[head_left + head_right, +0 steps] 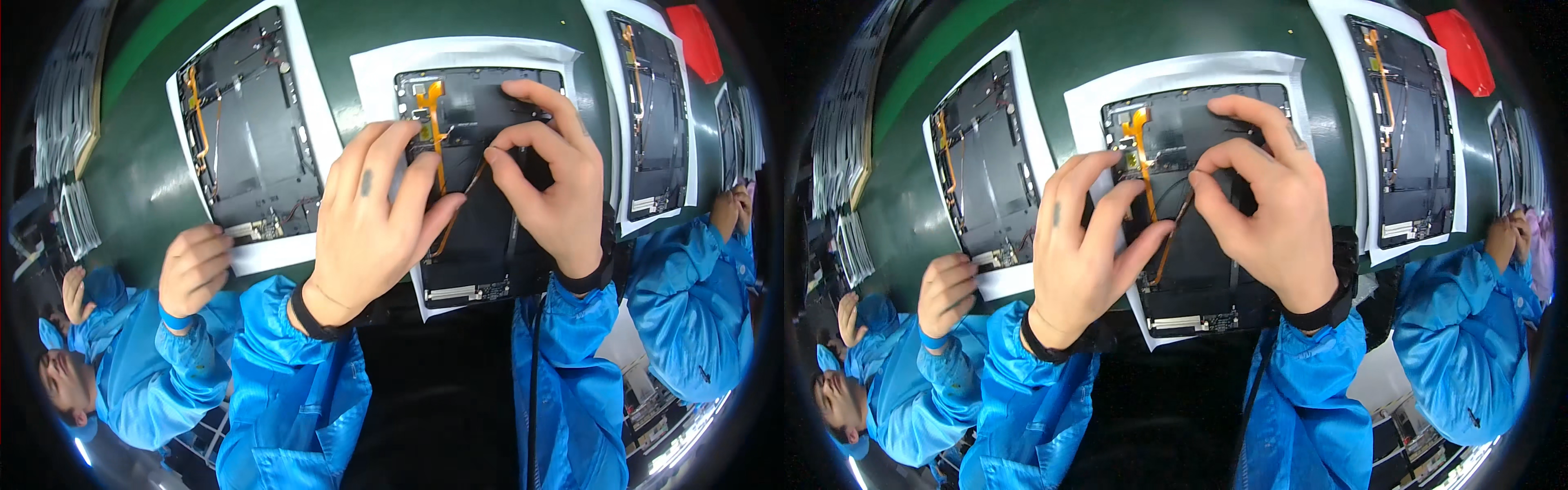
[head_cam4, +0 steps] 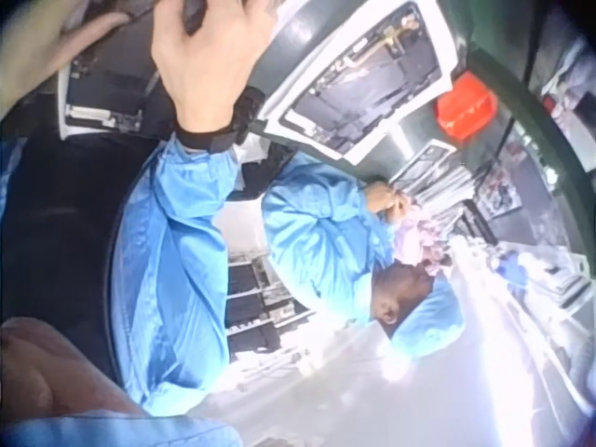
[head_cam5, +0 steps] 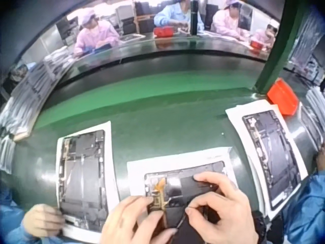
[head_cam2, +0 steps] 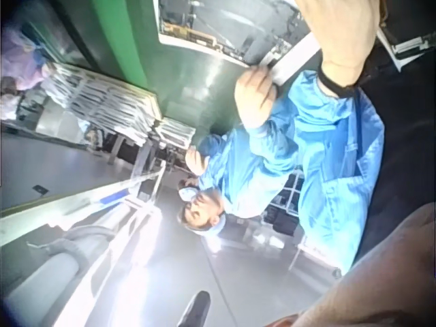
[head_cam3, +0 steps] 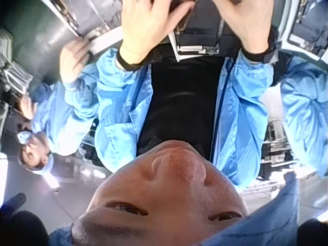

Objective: Assembling components inside tablet devices on a production line, connecting ribbon cables and applying adhesive/protective strips.

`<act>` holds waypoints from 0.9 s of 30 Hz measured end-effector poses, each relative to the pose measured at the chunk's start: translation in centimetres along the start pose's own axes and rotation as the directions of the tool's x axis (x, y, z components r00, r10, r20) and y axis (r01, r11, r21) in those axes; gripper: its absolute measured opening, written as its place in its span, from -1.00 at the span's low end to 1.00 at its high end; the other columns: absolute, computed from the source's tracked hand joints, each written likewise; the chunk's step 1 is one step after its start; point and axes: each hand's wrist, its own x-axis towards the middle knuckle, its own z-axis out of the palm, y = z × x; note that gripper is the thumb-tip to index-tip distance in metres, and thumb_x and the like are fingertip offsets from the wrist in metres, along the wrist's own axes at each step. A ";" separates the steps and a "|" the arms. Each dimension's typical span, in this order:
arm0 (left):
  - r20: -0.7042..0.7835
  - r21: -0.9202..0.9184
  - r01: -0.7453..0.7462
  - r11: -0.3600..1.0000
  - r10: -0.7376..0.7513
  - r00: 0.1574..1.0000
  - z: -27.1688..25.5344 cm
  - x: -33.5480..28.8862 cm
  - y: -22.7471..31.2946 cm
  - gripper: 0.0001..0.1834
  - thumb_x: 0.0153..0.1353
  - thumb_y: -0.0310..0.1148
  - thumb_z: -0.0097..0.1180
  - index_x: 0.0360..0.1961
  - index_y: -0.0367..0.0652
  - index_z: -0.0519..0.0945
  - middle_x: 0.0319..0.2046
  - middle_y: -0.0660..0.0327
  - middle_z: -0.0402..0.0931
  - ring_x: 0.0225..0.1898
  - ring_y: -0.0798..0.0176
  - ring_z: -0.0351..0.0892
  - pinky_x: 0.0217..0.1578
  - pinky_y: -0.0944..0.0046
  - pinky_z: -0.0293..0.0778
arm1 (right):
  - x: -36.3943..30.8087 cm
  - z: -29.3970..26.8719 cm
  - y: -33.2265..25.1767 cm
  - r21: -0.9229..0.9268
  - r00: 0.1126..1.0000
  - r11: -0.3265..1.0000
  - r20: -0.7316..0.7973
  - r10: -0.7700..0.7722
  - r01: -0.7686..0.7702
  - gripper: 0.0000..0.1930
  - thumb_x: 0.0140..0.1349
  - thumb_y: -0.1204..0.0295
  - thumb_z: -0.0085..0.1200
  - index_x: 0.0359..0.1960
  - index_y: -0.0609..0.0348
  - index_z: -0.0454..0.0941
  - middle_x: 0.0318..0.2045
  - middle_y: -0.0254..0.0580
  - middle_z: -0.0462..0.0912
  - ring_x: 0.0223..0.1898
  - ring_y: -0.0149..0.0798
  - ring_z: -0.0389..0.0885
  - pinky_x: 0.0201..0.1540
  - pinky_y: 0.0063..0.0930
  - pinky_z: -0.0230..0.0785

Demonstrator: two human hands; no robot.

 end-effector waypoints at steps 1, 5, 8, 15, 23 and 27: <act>0.026 -0.009 0.007 1.000 -0.007 1.000 -0.4 0.7 0.3 -0.55 -0.05 -0.37 0.58 -0.12 -0.19 0.67 0.21 -0.01 0.50 0.24 -0.22 0.51 0.17 -0.09 0.48 | 0.2 0.0 -0.1 0.010 0.999 1.000 -0.012 0.030 -0.030 -0.88 0.04 0.57 0.35 -0.36 0.24 0.70 0.14 -0.07 0.66 -0.02 0.05 0.73 -0.05 -0.23 0.55; -0.032 0.002 0.031 1.000 -0.031 0.999 0.6 0.5 1.3 -0.65 -0.03 -0.42 0.56 -0.26 -0.19 0.64 0.19 -0.01 0.50 0.24 -0.23 0.50 0.20 -0.10 0.45 | -0.1 0.3 0.1 -0.059 0.998 0.997 -0.030 -0.053 0.051 -0.88 0.02 0.57 0.35 -0.37 0.25 0.68 0.14 -0.06 0.65 -0.02 0.06 0.73 -0.04 -0.22 0.56; -0.045 0.022 0.091 0.996 -0.089 0.995 0.7 0.9 1.8 -0.76 0.00 -0.54 0.45 -0.31 -0.18 0.64 0.18 -0.02 0.52 0.22 -0.23 0.51 0.18 -0.09 0.46 | -0.1 0.4 0.1 -0.051 0.999 0.998 -0.028 -0.033 0.032 -0.88 0.02 0.58 0.34 -0.39 0.25 0.67 0.14 -0.05 0.65 0.00 0.08 0.72 0.00 -0.19 0.55; -0.322 -0.036 0.287 0.957 -0.283 0.904 0.5 0.2 -0.9 -0.64 0.06 -0.49 0.39 -0.08 -0.25 0.62 0.14 -0.06 0.52 0.21 -0.22 0.51 0.23 -0.17 0.40 | -0.1 0.4 -0.3 -0.052 1.000 0.998 -0.010 0.023 -0.023 -0.88 0.04 0.57 0.36 -0.38 0.25 0.68 0.14 -0.04 0.65 0.08 0.10 0.66 0.11 -0.14 0.49; 0.233 -0.154 -0.283 0.947 0.313 0.921 -1.0 0.0 -2.2 -0.54 0.00 -0.24 0.52 0.00 0.08 0.78 0.21 0.07 0.55 0.29 -0.15 0.54 0.17 -0.06 0.64 | 0.2 0.5 0.2 -0.088 1.000 0.996 0.001 0.025 -0.025 -0.89 0.06 0.54 0.37 -0.38 0.21 0.69 0.12 -0.10 0.65 0.11 0.08 0.64 0.16 -0.12 0.46; 0.250 -0.183 -0.282 0.942 0.322 0.913 -0.9 0.3 -2.5 -0.50 -0.03 -0.19 0.53 0.01 0.08 0.79 0.22 0.06 0.54 0.29 -0.17 0.54 0.17 -0.04 0.65 | 0.7 0.5 0.1 -0.055 0.998 0.997 0.003 0.061 -0.061 -0.90 0.04 0.53 0.38 -0.41 0.22 0.70 0.12 -0.12 0.65 0.10 0.04 0.63 0.17 -0.13 0.45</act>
